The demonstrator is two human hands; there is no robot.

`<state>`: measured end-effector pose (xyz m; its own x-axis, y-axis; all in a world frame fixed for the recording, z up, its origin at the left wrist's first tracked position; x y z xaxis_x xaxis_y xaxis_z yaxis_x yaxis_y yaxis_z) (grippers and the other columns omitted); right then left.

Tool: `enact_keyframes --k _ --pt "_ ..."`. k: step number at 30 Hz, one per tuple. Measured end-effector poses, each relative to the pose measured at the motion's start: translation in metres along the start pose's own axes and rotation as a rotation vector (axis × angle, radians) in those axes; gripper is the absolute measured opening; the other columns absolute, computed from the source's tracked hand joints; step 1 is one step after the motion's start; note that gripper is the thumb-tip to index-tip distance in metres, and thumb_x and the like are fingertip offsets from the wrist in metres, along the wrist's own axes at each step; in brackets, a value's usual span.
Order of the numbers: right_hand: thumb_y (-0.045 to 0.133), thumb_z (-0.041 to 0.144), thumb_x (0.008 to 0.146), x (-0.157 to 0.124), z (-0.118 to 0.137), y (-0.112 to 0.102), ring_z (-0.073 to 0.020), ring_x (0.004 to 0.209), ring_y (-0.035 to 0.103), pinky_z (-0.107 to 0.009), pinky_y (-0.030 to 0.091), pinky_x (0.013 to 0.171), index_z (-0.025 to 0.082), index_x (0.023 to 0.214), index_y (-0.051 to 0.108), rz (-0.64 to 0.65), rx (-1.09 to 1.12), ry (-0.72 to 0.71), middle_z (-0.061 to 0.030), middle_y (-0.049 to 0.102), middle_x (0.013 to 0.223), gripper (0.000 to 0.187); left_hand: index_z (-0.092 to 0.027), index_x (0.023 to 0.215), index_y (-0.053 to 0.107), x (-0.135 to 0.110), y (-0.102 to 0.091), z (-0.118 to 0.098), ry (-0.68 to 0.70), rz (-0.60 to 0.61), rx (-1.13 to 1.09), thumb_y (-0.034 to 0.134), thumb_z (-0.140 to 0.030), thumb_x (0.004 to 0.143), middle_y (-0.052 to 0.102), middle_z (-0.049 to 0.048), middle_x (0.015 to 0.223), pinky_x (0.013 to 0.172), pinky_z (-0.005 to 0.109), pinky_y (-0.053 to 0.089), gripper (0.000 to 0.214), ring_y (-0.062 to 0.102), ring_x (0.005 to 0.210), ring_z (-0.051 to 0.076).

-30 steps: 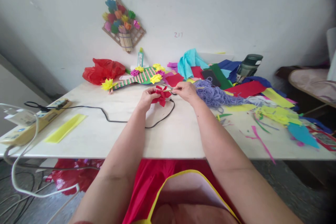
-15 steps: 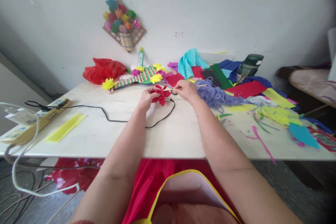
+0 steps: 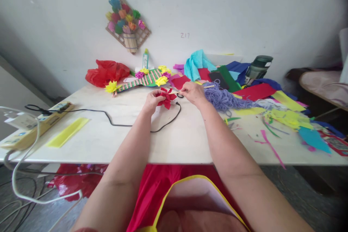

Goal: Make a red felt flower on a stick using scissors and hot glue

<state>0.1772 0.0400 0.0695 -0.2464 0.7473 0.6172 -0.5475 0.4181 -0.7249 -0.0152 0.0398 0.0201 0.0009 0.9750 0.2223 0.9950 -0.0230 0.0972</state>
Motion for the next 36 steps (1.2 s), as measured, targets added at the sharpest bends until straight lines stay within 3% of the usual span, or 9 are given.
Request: enact_keyframes --k 15,36 --pt "0.073 0.019 0.082 0.001 0.0083 -0.001 -0.019 0.086 0.062 -0.03 0.035 0.067 0.022 0.074 0.073 0.04 -0.058 -0.068 -0.0039 0.073 0.085 0.009 -0.016 0.075 0.069 0.0032 -0.0036 0.0031 0.023 -0.059 0.001 0.073 -0.024 0.045 0.068 0.0011 0.066 0.053 0.024 0.046 0.032 0.06 0.058 0.015" --pt "0.073 0.018 0.082 0.0004 0.0093 -0.0048 -0.0197 0.089 0.062 -0.03 0.032 0.067 0.019 0.075 0.074 0.05 -0.117 -0.068 -0.0049 0.073 0.087 0.007 -0.016 0.072 0.069 0.0053 -0.0045 0.006 0.034 -0.053 -0.026 0.075 -0.023 0.044 0.069 0.0013 0.067 0.053 0.024 0.048 0.029 0.061 0.058 0.015"
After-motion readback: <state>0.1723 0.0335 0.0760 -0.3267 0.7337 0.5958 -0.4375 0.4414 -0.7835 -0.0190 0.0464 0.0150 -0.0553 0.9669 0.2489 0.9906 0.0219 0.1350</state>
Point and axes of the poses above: each hand's wrist, its own x-axis towards the middle knuckle, its own y-axis out of the palm, z = x × y, the point moved 6 cm from there along x, towards the middle knuckle
